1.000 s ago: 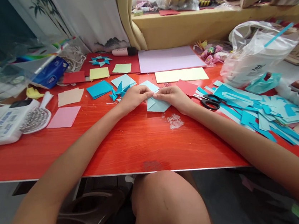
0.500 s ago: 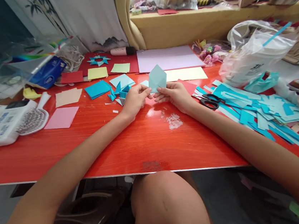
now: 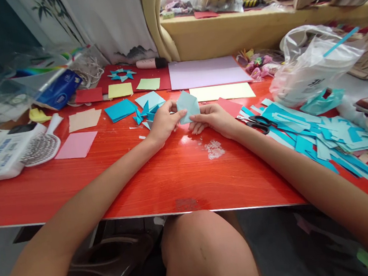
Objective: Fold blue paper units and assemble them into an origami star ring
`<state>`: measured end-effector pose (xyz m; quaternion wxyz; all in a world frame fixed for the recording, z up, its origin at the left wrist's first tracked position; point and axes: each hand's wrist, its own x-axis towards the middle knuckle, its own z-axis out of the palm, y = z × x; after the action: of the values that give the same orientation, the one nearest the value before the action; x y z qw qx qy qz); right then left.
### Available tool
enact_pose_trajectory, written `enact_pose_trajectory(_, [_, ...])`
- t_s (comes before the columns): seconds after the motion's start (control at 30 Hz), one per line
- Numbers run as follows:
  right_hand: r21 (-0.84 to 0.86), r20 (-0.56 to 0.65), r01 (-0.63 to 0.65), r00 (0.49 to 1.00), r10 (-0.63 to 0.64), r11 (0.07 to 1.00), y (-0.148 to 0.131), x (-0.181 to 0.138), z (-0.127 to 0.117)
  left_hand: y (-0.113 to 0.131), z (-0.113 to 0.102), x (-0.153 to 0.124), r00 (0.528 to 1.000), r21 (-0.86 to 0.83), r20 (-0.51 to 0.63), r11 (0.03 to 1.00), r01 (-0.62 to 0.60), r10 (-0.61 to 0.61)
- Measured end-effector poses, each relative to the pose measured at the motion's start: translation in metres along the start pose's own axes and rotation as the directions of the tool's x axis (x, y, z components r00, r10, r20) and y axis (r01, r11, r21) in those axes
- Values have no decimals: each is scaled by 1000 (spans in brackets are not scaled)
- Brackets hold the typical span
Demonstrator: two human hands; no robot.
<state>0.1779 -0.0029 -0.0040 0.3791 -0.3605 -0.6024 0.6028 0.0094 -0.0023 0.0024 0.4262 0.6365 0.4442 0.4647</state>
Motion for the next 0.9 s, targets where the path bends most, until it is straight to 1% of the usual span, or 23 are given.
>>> enact_pose_trajectory(0.07, [-17, 48, -14, 999, 14, 1000, -1, 0, -1, -1, -1, 1, 1000, 3, 3, 1000, -14, 14])
enact_pose_trajectory(0.2, [17, 16, 12, 1000, -12, 1000, -1, 0, 0, -6, -5, 4, 997, -24, 62, 999, -35, 36])
enact_pose_trajectory(0.27, [25, 9, 19, 1000, -19, 1000, -1, 0, 2, -6, -6, 5, 996, -32, 82, 999, -29, 32])
enact_pose_trajectory(0.37, [43, -40, 34, 999, -32, 999, 1, 1, 2, -4, -6, 5, 995, -57, 104, 998, -5, 11])
enact_pose_trajectory(0.47, [53, -58, 40, 998, -37, 998, 3, 2, 0, -1, -3, 3, 995, -98, 91, 994, 36, -27])
enact_pose_trajectory(0.63, [58, -15, -6, 1000, 6, 998, 3, 1, -2, 2, -3, 1, 995, -92, 71, 993, 77, -71])
enact_pose_trajectory(0.7, [51, -44, 7, 999, -4, 999, 2, 2, -1, 2, -4, 1, 995, -87, 72, 993, 77, -71])
enact_pose_trajectory(0.8, [55, -138, 83, 988, -75, 995, 3, 2, 2, 2, -5, 2, 995, -66, 77, 995, 76, -71])
enact_pose_trajectory(0.9, [26, -208, 113, 972, -105, 993, 5, 2, 2, -1, -6, 4, 999, 5, 48, 1000, 19, -20])
